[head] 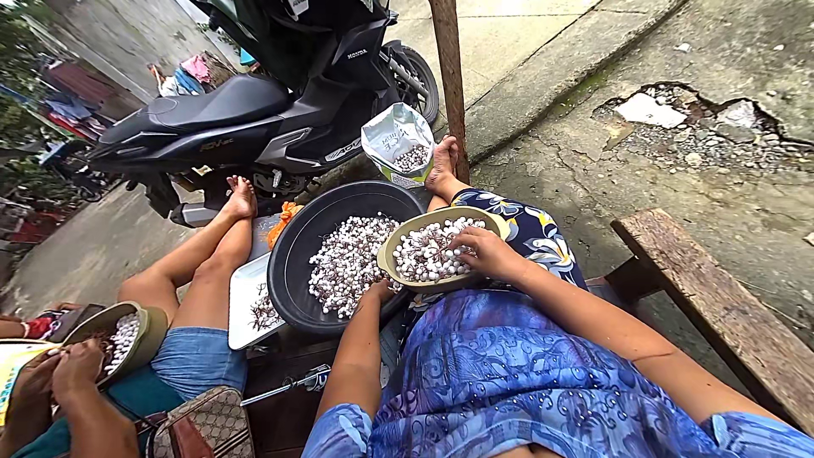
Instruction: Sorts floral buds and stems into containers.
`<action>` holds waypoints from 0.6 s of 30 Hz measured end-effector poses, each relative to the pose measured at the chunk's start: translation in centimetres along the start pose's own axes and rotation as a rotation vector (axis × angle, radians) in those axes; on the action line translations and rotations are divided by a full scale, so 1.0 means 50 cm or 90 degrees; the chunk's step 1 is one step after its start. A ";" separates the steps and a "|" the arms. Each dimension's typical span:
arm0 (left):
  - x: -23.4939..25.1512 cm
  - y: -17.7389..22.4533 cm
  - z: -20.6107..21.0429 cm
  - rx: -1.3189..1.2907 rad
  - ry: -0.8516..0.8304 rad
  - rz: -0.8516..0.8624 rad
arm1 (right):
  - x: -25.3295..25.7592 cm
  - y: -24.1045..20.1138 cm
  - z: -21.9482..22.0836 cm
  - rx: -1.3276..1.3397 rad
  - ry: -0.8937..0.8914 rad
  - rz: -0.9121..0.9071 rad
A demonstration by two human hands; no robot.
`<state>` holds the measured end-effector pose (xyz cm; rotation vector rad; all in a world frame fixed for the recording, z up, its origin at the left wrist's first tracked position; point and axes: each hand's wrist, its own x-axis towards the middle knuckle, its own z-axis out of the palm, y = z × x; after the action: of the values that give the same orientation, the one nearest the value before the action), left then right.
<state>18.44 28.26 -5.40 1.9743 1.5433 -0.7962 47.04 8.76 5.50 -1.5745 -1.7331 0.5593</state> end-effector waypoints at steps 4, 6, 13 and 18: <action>-0.003 0.005 -0.003 0.019 -0.011 0.007 | -0.001 0.000 0.001 0.003 -0.001 0.003; 0.002 0.001 0.000 0.012 0.005 0.006 | -0.002 0.002 0.002 0.002 0.004 0.001; -0.017 0.004 -0.017 -0.040 0.082 0.011 | -0.003 0.000 0.000 0.004 0.006 0.000; -0.023 -0.027 -0.034 -0.234 0.194 0.017 | -0.005 0.006 0.002 0.018 0.021 -0.021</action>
<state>17.14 28.98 -3.41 1.8913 1.6851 -0.1829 47.14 8.59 5.17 -1.5251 -1.7160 0.5359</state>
